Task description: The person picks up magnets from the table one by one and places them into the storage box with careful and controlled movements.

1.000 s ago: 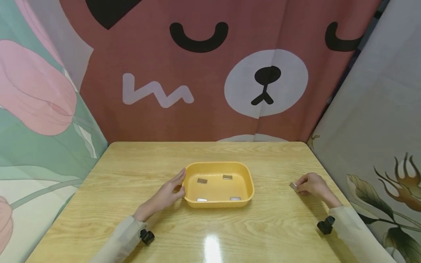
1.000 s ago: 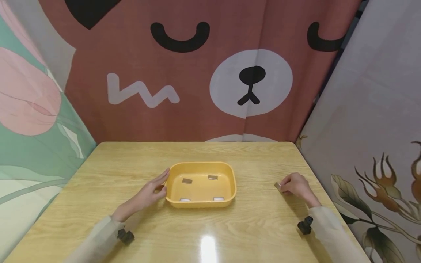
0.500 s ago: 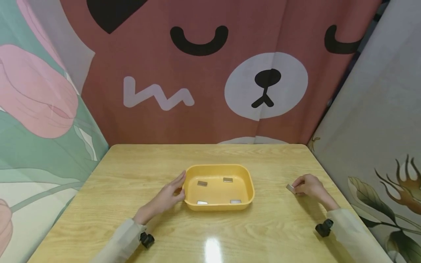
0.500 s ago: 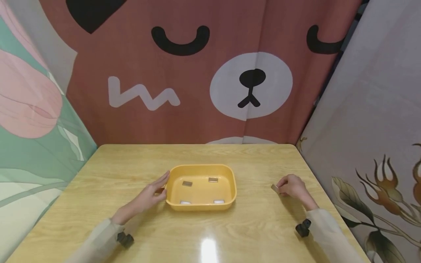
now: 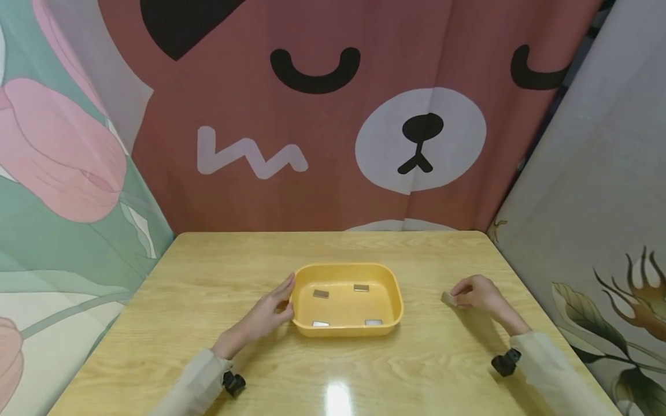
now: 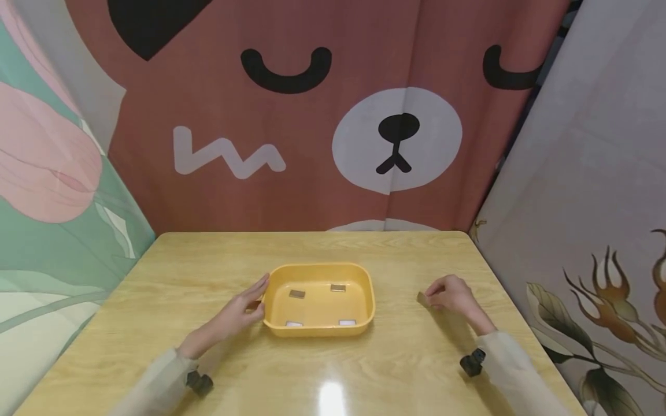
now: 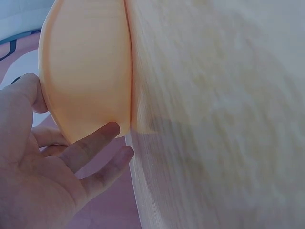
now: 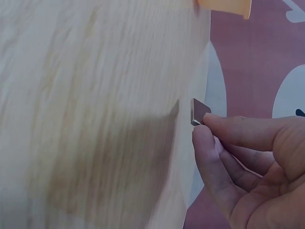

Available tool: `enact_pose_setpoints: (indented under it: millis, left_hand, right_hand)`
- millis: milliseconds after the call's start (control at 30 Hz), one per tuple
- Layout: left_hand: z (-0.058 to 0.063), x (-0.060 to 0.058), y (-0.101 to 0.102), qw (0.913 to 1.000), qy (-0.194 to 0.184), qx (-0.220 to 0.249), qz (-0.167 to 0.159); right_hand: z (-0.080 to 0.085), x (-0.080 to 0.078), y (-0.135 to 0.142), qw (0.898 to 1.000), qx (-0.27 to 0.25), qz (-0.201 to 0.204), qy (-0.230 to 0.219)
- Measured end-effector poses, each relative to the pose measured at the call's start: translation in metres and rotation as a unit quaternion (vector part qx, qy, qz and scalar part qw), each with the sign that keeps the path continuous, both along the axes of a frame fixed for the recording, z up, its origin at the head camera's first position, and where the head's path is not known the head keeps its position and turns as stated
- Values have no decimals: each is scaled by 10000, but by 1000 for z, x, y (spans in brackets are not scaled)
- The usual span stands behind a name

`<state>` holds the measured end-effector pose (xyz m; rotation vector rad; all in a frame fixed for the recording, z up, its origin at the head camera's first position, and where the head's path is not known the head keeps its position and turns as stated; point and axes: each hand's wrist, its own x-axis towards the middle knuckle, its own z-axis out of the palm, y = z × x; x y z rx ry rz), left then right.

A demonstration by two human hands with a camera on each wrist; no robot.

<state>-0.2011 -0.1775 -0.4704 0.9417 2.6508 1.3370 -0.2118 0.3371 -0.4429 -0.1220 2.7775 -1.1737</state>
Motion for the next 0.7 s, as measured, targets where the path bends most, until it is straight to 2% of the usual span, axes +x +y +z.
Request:
enact_pose_setpoints:
  millis: [233,433,600,700]
  left_hand:
    - [-2,0,1,10000,15,-42,-2]
    - [0,1,1,10000,-43,-86,20]
    - [1,1,1,10000,-39,-39,20]
    - [0,1,1,10000,13,-7,-18]
  right_hand:
    - [2,0,-8,9993,201,170,279]
    - [5,-2,-16,9994,94,187,274]
    - [10,-3,-24,9982,188,301,479]
    - [13,-2,-28,9983,75,316,485]
